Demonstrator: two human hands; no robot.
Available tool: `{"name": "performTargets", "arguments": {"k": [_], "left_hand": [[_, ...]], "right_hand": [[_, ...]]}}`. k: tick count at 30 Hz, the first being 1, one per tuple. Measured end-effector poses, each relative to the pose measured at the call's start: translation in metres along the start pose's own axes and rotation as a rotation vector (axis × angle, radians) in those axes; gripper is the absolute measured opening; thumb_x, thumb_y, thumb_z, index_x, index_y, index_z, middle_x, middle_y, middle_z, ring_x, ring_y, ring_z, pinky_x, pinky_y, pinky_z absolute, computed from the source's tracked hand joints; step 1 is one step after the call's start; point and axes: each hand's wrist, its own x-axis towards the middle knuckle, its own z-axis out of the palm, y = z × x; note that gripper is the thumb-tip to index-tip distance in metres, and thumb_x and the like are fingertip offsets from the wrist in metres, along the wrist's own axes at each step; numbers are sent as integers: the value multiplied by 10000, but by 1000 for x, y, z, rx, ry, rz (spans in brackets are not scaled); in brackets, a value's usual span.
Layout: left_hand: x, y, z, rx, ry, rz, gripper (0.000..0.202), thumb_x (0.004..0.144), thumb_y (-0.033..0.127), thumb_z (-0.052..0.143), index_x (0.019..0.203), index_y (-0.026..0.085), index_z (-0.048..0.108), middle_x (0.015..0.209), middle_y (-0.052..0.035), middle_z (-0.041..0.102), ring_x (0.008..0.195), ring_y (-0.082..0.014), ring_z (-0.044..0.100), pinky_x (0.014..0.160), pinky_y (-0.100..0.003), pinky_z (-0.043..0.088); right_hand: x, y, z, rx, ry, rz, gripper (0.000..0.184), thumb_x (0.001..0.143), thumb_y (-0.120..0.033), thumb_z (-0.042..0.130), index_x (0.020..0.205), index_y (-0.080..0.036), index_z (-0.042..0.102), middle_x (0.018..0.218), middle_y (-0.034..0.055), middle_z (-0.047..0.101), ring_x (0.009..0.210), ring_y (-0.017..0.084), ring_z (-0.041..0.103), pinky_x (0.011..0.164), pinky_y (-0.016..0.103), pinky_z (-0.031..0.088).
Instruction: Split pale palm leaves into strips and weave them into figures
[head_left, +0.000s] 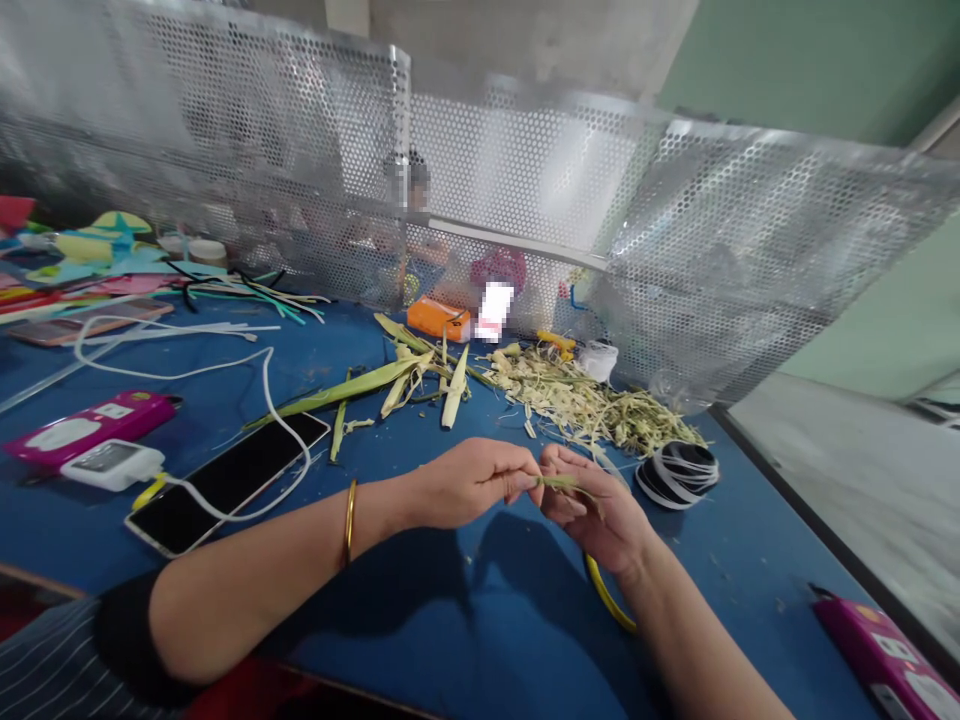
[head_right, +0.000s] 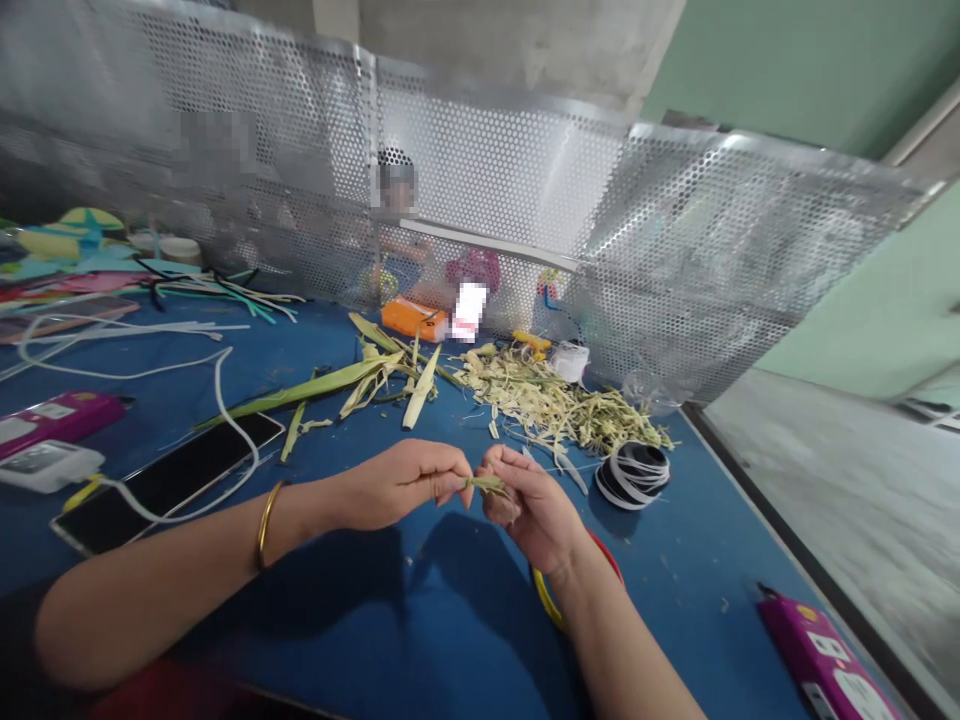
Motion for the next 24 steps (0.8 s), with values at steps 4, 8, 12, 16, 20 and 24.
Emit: {"name": "performTargets", "arguments": {"k": [4, 8, 12, 16, 20, 24], "left_hand": [[2, -3, 3, -85, 152, -127, 233, 931, 219, 436, 824, 153, 633, 662, 32, 544, 620, -91, 485, 638, -208, 396], [3, -6, 8, 27, 354, -179, 260, 927, 229, 431, 765, 154, 620, 658, 18, 588, 634, -104, 524, 627, -223, 400], [3, -10, 10, 114, 421, -231, 261, 913, 231, 456, 760, 154, 653, 686, -8, 653, 660, -119, 570, 617, -232, 402], [4, -12, 13, 110, 415, -265, 223, 885, 218, 498, 769, 158, 679, 713, -10, 689, 669, -124, 593, 619, -231, 407], [5, -13, 18, 169, 426, -257, 217, 880, 209, 501, 767, 162, 681, 671, 6, 671, 664, -124, 600, 639, -231, 408], [4, -16, 23, 278, 415, -246, 219, 884, 195, 492, 776, 168, 681, 716, 1, 687, 693, -132, 613, 644, -233, 408]], "right_hand": [[2, 9, 7, 82, 35, -84, 191, 710, -233, 775, 714, -163, 597, 676, -21, 609, 442, 24, 387, 453, 151, 378], [6, 20, 14, 145, 165, -142, 241, 658, -229, 810, 754, -208, 590, 771, -28, 647, 637, 91, 605, 596, 193, 499], [3, 31, 24, -4, 223, -279, 197, 743, -295, 748, 798, -231, 570, 859, -5, 678, 764, 140, 660, 693, 257, 524], [-5, 38, 32, -425, 264, -591, 133, 890, -308, 597, 796, -215, 593, 840, 24, 670, 781, 155, 634, 742, 298, 510], [-12, 41, 31, -888, 305, -811, 134, 946, -244, 490, 851, -221, 582, 821, 39, 646, 806, 178, 615, 753, 322, 502], [-17, 43, 28, -1222, 283, -844, 163, 951, -171, 428, 867, -229, 554, 797, 32, 621, 750, 165, 598, 717, 297, 467]]}}
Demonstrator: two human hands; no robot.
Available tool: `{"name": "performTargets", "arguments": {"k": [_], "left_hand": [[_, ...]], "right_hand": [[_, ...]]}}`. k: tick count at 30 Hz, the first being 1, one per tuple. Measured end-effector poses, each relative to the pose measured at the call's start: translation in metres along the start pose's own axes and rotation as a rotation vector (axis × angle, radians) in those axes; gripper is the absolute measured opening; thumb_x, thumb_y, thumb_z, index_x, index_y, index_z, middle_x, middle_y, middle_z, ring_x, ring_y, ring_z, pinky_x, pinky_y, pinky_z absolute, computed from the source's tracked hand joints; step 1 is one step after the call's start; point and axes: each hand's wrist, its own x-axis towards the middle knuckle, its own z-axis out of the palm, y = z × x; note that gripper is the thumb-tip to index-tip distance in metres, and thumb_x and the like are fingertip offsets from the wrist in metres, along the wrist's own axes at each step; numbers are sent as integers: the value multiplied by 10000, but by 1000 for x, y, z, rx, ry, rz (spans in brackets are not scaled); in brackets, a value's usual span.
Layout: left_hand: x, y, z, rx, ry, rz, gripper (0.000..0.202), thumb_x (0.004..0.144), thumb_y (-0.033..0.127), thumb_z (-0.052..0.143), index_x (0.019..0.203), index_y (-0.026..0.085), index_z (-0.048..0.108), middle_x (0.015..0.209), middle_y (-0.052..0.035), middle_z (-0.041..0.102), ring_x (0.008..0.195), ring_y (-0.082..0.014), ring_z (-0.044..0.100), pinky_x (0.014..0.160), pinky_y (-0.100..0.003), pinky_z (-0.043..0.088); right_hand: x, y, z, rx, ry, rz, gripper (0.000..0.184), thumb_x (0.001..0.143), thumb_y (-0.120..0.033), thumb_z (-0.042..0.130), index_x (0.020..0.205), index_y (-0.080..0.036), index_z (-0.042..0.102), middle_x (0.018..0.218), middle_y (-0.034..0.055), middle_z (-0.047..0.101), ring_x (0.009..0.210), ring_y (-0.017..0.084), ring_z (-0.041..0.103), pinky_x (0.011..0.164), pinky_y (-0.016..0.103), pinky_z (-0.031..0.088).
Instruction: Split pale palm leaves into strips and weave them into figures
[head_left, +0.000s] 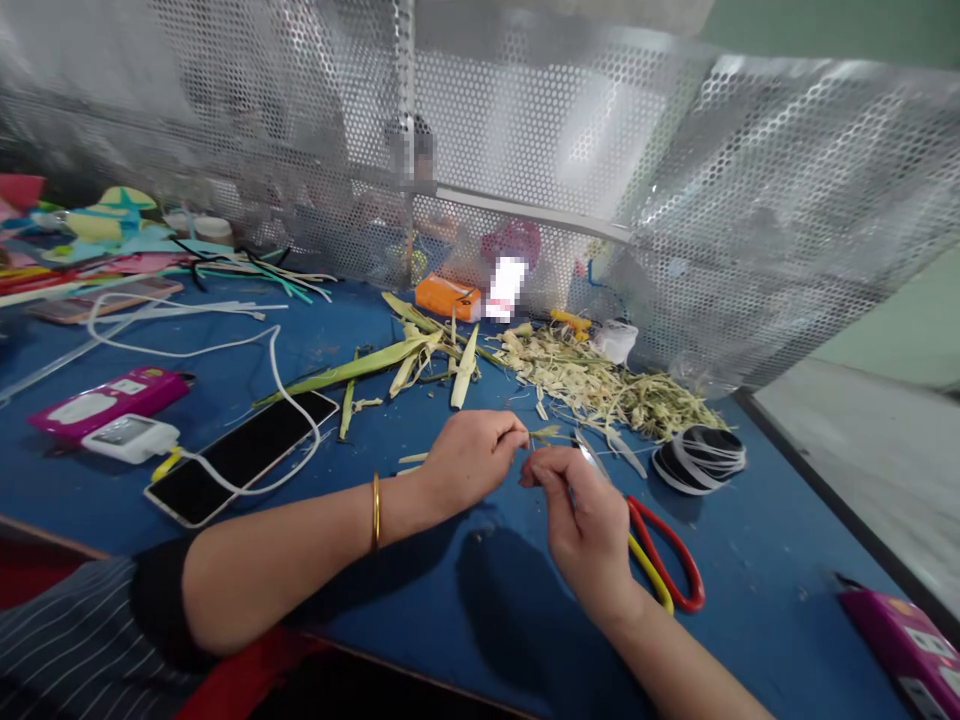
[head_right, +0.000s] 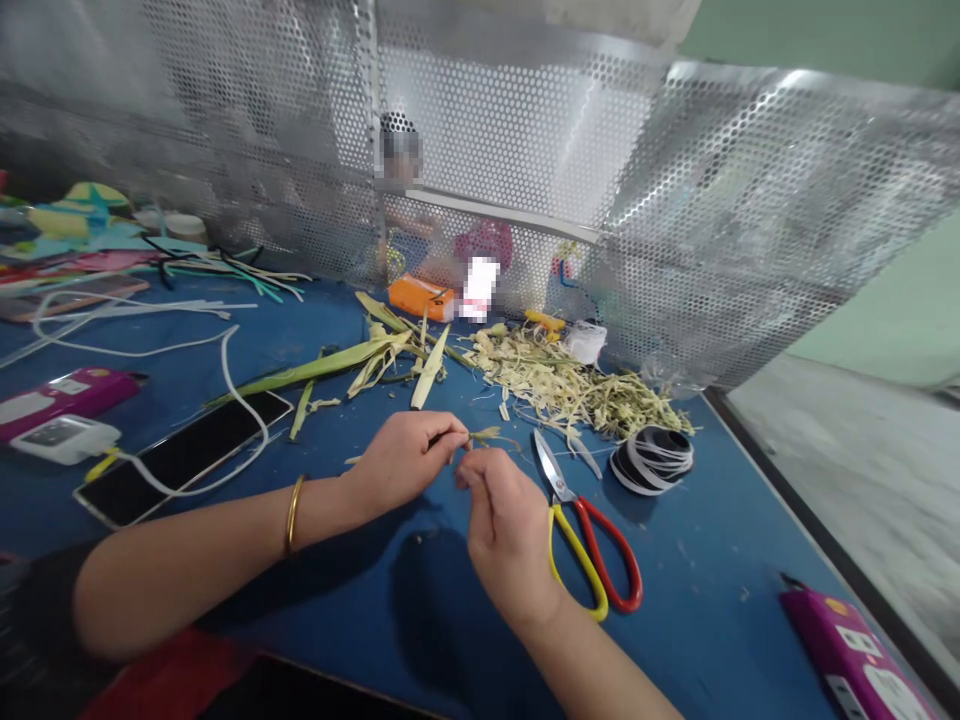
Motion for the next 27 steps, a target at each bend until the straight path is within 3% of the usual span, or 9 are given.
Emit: {"name": "performTargets", "arguments": {"k": [5, 8, 11, 14, 17, 20, 24, 27], "left_hand": [[0, -6, 0, 242, -110, 172, 252, 918, 207, 442, 828, 151, 671, 817, -51, 696, 784, -180, 634, 692, -269, 433], [2, -9, -6, 343, -273, 306, 207, 892, 181, 473, 829, 148, 668, 801, -65, 690, 771, -195, 639, 674, -274, 438], [5, -7, -13, 187, -446, 421, 184, 862, 117, 509, 800, 167, 674, 797, -40, 703, 769, -162, 640, 698, -240, 437], [6, -1, -19, -75, -525, 409, 203, 863, 94, 508, 797, 169, 685, 732, -3, 686, 703, -109, 616, 696, -197, 426], [6, 4, -22, -207, -454, 256, 211, 892, 152, 491, 830, 157, 692, 660, 15, 636, 626, -85, 572, 638, -181, 415], [7, 5, -22, -246, -292, 76, 234, 908, 204, 468, 847, 146, 686, 641, 20, 615, 556, -74, 516, 567, -183, 393], [9, 0, -20, -198, -89, -35, 241, 898, 233, 477, 788, 145, 674, 633, 13, 628, 545, -80, 501, 563, -202, 393], [10, -4, -17, -133, -42, -49, 246, 885, 237, 493, 739, 152, 671, 638, 4, 649, 569, -97, 527, 585, -222, 401]], "right_hand": [[1, -5, -4, -146, -103, -106, 188, 933, -139, 406, 850, -217, 556, 757, 34, 606, 694, 162, 569, 650, 283, 425], [11, -3, -14, -102, -108, 30, 184, 939, -205, 443, 869, -213, 613, 715, 19, 616, 630, 146, 546, 605, 269, 408], [24, 6, -25, 90, -91, 213, 175, 907, -267, 513, 815, -208, 650, 704, 15, 633, 616, 141, 537, 603, 266, 414], [32, 19, -28, 291, -72, 343, 153, 827, -304, 611, 728, -194, 652, 698, 16, 641, 654, 149, 550, 632, 271, 422], [33, 28, -23, 439, -93, 498, 186, 776, -344, 662, 681, -186, 634, 622, -3, 608, 596, 136, 516, 589, 261, 401], [30, 29, -16, 462, -134, 538, 209, 769, -359, 669, 671, -179, 630, 624, -1, 603, 596, 134, 515, 595, 261, 403], [23, 20, -9, 282, -161, 410, 200, 831, -330, 609, 690, -188, 621, 607, -5, 581, 615, 147, 532, 600, 264, 410], [16, 11, -7, 69, -111, 205, 171, 896, -260, 530, 746, -210, 597, 679, 9, 591, 655, 155, 550, 618, 272, 425]]}}
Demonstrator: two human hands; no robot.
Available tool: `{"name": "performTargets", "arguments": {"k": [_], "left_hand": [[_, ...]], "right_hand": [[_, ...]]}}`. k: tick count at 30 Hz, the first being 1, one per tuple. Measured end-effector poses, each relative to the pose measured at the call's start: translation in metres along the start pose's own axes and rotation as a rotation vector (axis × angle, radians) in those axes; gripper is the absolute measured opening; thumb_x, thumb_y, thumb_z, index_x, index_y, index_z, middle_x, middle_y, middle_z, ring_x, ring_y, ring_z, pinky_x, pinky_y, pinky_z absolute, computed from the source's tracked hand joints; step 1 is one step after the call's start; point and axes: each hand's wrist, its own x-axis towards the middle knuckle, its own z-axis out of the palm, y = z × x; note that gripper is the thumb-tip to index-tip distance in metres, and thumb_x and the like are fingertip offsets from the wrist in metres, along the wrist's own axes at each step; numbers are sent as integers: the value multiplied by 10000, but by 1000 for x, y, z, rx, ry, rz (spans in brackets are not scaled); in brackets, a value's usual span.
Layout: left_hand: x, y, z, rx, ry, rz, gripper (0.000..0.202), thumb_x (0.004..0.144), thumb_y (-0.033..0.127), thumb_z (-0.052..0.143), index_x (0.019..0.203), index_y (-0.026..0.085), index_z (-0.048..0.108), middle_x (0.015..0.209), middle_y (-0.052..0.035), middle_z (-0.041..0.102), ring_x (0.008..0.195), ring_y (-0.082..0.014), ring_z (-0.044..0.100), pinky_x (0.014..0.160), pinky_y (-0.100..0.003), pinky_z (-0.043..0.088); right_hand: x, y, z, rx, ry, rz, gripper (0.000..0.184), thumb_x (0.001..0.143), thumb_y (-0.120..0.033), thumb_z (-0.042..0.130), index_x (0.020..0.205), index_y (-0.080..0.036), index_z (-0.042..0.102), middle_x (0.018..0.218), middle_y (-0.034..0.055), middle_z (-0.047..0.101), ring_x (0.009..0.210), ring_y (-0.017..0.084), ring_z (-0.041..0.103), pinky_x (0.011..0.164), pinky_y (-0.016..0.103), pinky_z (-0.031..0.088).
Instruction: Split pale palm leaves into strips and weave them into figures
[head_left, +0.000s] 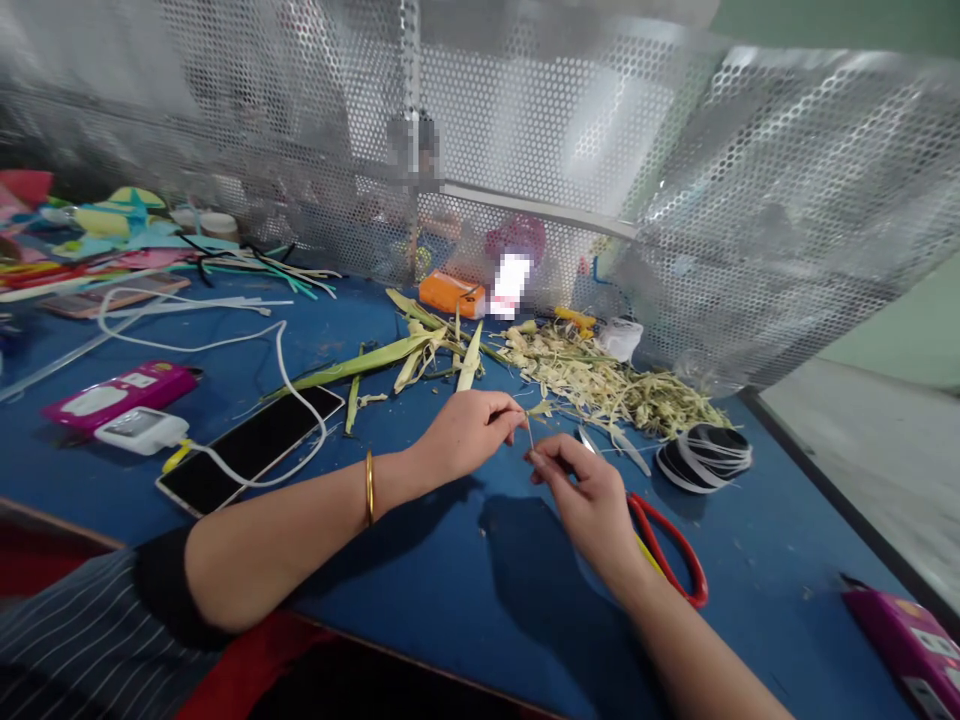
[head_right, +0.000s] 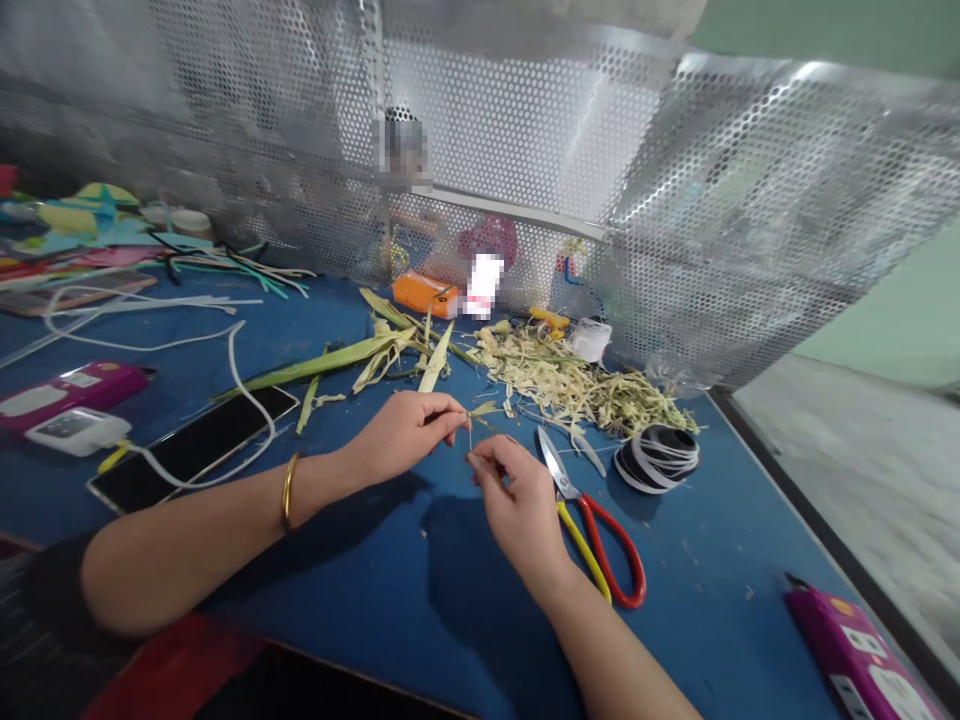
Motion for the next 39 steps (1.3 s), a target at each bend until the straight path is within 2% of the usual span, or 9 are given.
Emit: {"name": "performTargets", "arguments": {"k": [3, 5, 10, 17, 22, 25, 28, 33, 39], "left_hand": [[0, -3, 5, 42, -19, 4, 253, 878, 215, 493, 705, 155, 668, 639, 1, 658, 593, -109, 555, 603, -233, 398], [-1, -4, 8, 58, -55, 20, 257, 876, 185, 481, 704, 153, 670, 658, -4, 668, 624, -116, 575, 616, -233, 395], [-5, -3, 14, 176, -114, 108, 237, 894, 171, 477, 808, 161, 697, 752, -17, 701, 712, -138, 616, 663, -240, 405], [-11, -7, 21, 469, -128, 228, 225, 901, 175, 461, 879, 156, 683, 838, -61, 706, 800, -196, 649, 708, -286, 453], [-13, -13, 26, 607, -140, 281, 259, 927, 195, 421, 876, 142, 670, 830, -75, 692, 780, -213, 652, 692, -305, 458], [-12, -11, 25, 590, -149, 310, 320, 956, 236, 386, 883, 133, 680, 868, -88, 705, 823, -218, 657, 723, -309, 452], [-10, -7, 22, 482, -154, 242, 263, 917, 215, 457, 898, 152, 711, 890, -69, 731, 831, -201, 661, 719, -284, 436], [-5, -2, 15, 277, -214, 45, 226, 834, 184, 516, 769, 169, 732, 694, -17, 711, 644, -140, 629, 594, -237, 385], [-6, -3, 17, 71, -344, -60, 244, 836, 208, 492, 740, 150, 709, 626, -10, 678, 569, -119, 617, 591, -223, 409]], "right_hand": [[-5, -5, 2, -133, 94, -207, 162, 922, -210, 486, 808, -228, 599, 932, 75, 634, 871, 191, 609, 767, 315, 470], [-5, -6, 1, -104, 90, -243, 170, 930, -198, 472, 812, -229, 591, 1019, 88, 636, 953, 202, 613, 825, 330, 475], [-2, -4, -1, 78, 37, -93, 164, 949, -199, 446, 843, -221, 570, 828, 27, 626, 773, 160, 586, 709, 280, 474], [-7, -11, 2, -267, -106, -289, 217, 922, -120, 355, 794, -211, 504, 797, 60, 555, 723, 184, 520, 653, 302, 414], [0, -5, -7, -118, -24, -120, 205, 936, -182, 420, 769, -216, 535, 818, 49, 612, 838, 190, 587, 723, 296, 442], [5, 1, -14, 29, 0, 17, 199, 913, -220, 474, 724, -216, 535, 876, 63, 656, 961, 216, 604, 729, 300, 465], [7, 4, -18, 52, -39, 118, 176, 909, -247, 476, 753, -216, 553, 857, 53, 674, 902, 210, 625, 678, 294, 463], [5, 2, -18, -54, -80, 81, 173, 928, -263, 458, 771, -229, 524, 860, 29, 688, 811, 179, 630, 697, 288, 444], [3, -2, -16, -93, -73, 93, 174, 933, -283, 451, 827, -217, 572, 737, 14, 654, 645, 152, 585, 607, 263, 415]]}}
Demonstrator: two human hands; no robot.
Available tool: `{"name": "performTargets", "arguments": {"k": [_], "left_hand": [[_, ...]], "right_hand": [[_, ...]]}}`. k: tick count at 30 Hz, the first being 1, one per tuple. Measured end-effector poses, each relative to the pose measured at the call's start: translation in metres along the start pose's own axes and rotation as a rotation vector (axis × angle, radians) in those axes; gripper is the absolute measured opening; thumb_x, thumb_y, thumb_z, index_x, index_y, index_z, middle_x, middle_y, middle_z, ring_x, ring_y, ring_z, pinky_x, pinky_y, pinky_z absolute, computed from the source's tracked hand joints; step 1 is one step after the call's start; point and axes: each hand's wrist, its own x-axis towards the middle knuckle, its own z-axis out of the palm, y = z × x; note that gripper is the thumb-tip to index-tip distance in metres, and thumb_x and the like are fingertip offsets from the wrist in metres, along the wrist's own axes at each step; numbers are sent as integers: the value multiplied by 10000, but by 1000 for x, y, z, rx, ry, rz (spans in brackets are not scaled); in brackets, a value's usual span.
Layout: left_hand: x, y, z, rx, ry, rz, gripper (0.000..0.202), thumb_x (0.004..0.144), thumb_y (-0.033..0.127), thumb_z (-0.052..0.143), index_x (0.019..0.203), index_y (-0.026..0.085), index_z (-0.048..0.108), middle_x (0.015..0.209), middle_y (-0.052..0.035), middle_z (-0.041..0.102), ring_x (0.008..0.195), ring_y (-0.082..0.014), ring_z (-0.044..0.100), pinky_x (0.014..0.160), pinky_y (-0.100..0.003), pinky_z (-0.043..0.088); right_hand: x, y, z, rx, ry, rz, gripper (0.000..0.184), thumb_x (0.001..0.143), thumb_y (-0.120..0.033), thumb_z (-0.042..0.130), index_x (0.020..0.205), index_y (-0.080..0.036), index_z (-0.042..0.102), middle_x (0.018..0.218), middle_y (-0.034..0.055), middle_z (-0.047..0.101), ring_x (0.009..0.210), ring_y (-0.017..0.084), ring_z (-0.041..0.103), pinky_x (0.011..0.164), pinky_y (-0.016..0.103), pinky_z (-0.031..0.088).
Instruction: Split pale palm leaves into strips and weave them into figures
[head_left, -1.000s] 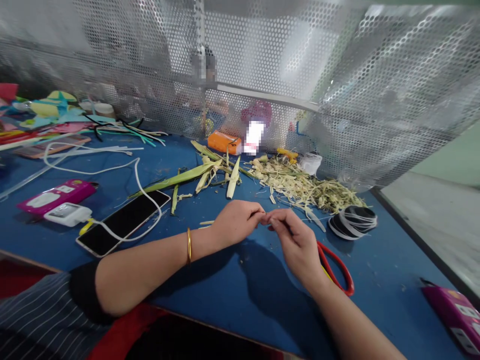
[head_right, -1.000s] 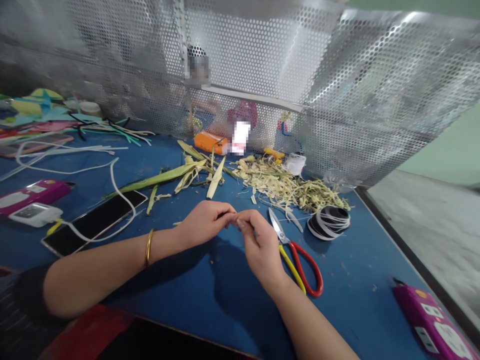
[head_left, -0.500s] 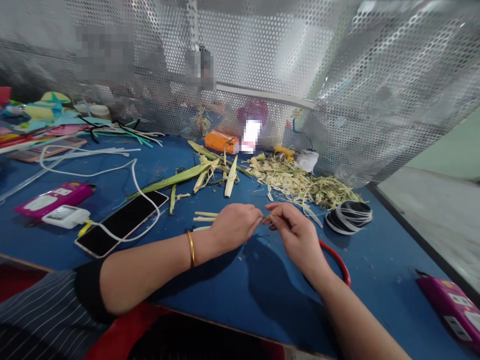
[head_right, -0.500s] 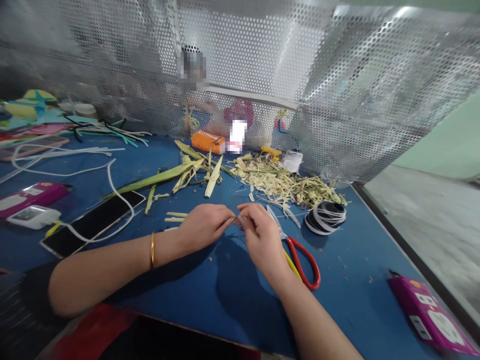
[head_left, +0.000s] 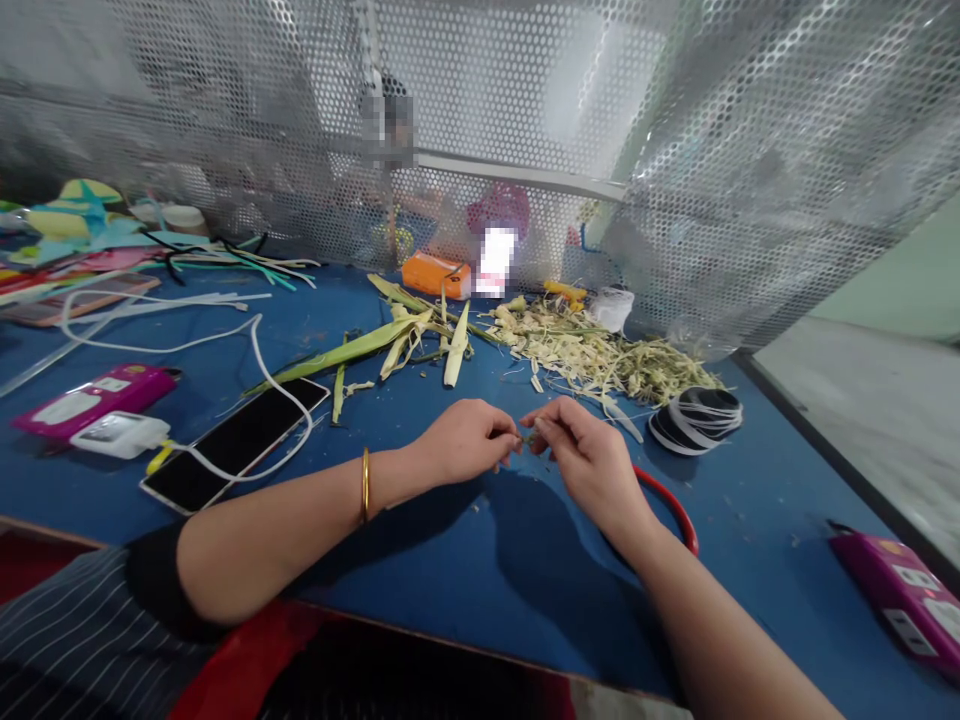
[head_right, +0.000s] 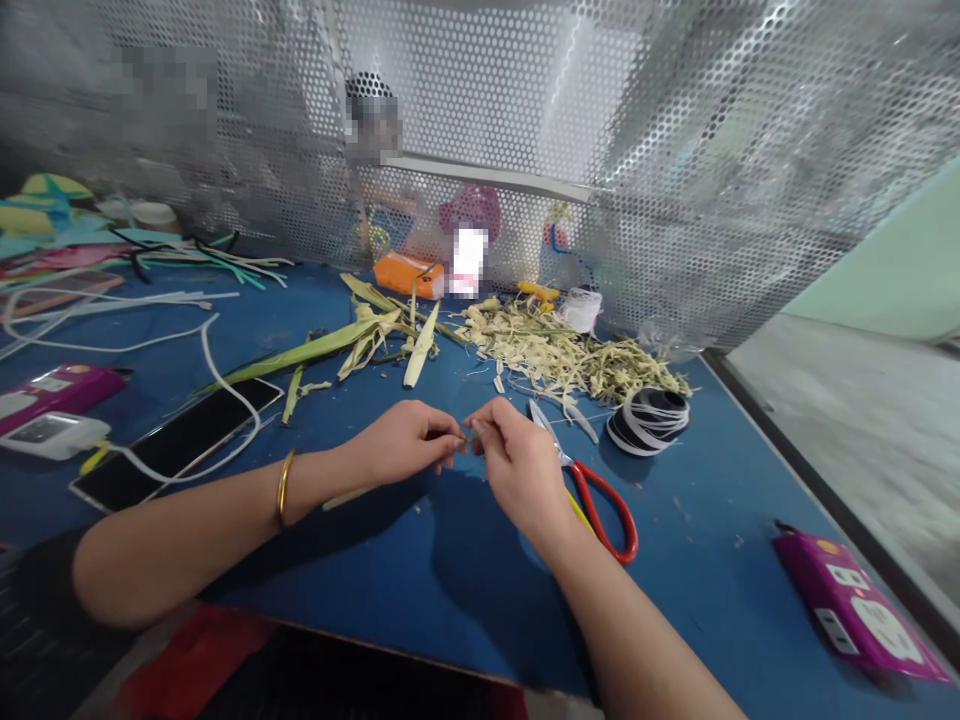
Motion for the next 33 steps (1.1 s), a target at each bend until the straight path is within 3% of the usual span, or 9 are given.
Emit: {"name": "performTargets", "arguments": {"k": [5, 8, 11, 14, 17, 20, 23, 25, 33], "left_hand": [[-2, 0, -3, 197, 6, 157, 188, 836, 177, 528, 807, 165, 713, 695, -24, 682, 696, -155, 613, 651, -247, 386], [-2, 2, -8, 59, -125, 224, 193, 823, 123, 508, 788, 169, 692, 672, 0, 646, 644, -123, 583, 637, -228, 387], [-2, 4, -13, -267, -182, 98, 182, 856, 188, 501, 788, 161, 667, 625, 23, 585, 522, -86, 518, 557, -211, 400], [-2, 7, -13, -560, -78, -95, 177, 862, 243, 519, 772, 154, 642, 610, 29, 540, 487, -80, 470, 483, -209, 389], [0, 6, -10, -807, 33, -272, 175, 857, 249, 534, 742, 148, 620, 594, 34, 510, 474, -74, 440, 459, -211, 386], [3, 2, -6, -995, 53, -374, 150, 838, 246, 565, 748, 139, 618, 588, 37, 497, 475, -72, 437, 458, -212, 405], [4, 0, 0, -1071, 18, -409, 135, 819, 205, 558, 709, 139, 601, 578, 33, 496, 475, -77, 447, 453, -215, 420], [5, -1, 5, -1060, 13, -424, 169, 807, 158, 528, 642, 145, 566, 566, 29, 497, 467, -79, 450, 448, -221, 427], [8, -6, 15, -957, 71, -374, 214, 814, 138, 515, 608, 145, 571, 523, 34, 476, 460, -77, 437, 456, -216, 435]], "right_hand": [[7, 5, -7, -146, 109, -97, 152, 873, -260, 530, 754, -206, 607, 761, 21, 619, 681, 150, 532, 641, 270, 380], [14, 12, -12, -30, 24, -19, 160, 818, -289, 582, 686, -200, 605, 633, -10, 552, 604, 134, 464, 584, 262, 345], [19, 19, -13, 247, -92, 168, 184, 743, -337, 632, 638, -189, 601, 561, -27, 523, 548, 121, 432, 539, 253, 330], [20, 20, -7, 416, -131, 233, 185, 730, -351, 642, 671, -176, 629, 607, -7, 584, 568, 125, 478, 567, 258, 369], [15, 17, 3, 372, -80, 140, 194, 799, -346, 604, 689, -186, 620, 626, 1, 589, 613, 144, 527, 606, 268, 407], [7, 12, 12, 172, 62, -68, 182, 878, -285, 543, 728, -203, 607, 708, 14, 596, 670, 155, 558, 643, 276, 432], [1, 9, 16, -16, 175, -269, 168, 921, -208, 496, 795, -214, 606, 873, 49, 631, 820, 170, 603, 758, 293, 456], [-1, 8, 16, -58, 196, -327, 172, 928, -179, 483, 806, -218, 599, 959, 66, 642, 927, 181, 612, 829, 304, 455], [2, 10, 17, 15, 20, -216, 199, 948, -202, 427, 777, -221, 527, 822, 32, 606, 740, 160, 562, 696, 285, 443]]}}
